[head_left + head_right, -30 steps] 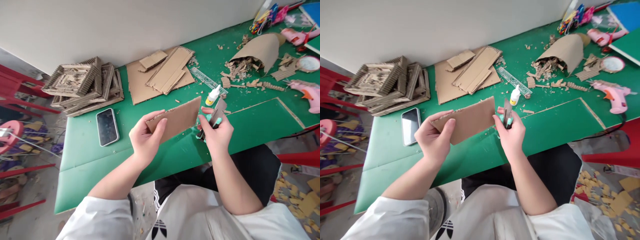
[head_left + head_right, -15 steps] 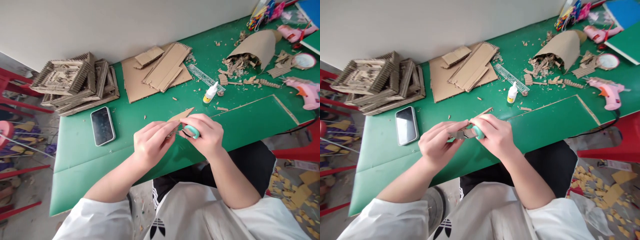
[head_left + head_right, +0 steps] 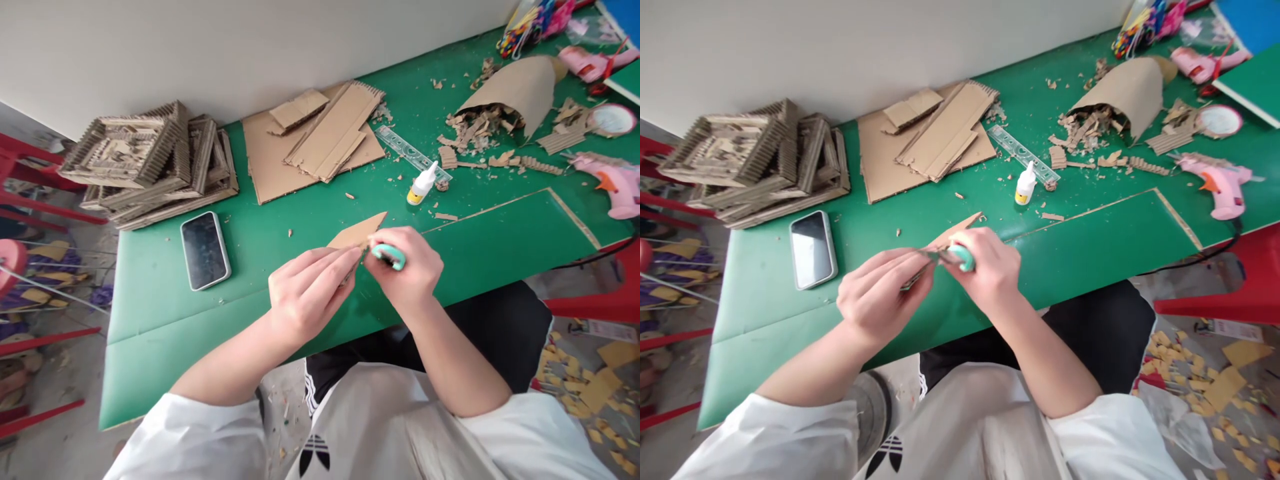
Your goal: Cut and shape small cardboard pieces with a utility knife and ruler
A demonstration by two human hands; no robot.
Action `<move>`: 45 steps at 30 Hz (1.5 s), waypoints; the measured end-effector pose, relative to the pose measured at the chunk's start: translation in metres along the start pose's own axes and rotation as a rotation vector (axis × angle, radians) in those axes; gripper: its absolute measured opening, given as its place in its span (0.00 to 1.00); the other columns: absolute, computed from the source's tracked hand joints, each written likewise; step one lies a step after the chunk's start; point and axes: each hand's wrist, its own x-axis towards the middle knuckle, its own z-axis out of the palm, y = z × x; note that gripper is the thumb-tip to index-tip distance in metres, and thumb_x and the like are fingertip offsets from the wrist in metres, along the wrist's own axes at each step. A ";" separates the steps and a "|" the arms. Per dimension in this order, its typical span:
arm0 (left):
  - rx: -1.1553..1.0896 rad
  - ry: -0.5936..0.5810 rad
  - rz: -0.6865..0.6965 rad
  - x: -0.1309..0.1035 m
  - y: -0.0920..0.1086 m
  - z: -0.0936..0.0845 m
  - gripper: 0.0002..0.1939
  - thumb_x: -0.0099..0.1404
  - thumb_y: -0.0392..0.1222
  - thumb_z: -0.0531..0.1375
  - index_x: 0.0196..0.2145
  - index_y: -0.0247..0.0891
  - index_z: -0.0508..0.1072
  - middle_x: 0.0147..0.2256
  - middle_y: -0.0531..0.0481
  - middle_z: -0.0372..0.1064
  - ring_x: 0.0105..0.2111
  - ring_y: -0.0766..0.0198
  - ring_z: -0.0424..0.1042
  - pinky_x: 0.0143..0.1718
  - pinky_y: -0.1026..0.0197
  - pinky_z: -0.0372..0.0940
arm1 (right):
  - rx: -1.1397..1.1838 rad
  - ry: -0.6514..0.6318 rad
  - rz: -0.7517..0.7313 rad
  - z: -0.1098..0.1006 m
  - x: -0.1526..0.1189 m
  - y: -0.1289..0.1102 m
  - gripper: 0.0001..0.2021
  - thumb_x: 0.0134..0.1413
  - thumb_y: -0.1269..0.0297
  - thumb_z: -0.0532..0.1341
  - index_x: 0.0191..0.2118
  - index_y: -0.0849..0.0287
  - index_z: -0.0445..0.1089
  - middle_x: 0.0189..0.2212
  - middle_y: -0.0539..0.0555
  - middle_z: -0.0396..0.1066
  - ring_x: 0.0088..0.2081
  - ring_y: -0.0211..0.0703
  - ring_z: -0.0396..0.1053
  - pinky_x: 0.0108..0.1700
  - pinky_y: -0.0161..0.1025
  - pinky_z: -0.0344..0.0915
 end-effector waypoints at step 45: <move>-0.230 0.004 -0.182 0.008 -0.017 -0.007 0.20 0.58 0.33 0.64 0.49 0.42 0.72 0.29 0.57 0.76 0.22 0.74 0.72 0.22 0.74 0.65 | 0.650 -0.048 0.950 -0.014 0.003 0.024 0.14 0.40 0.60 0.69 0.36 0.53 0.69 0.15 0.41 0.65 0.14 0.34 0.63 0.18 0.35 0.65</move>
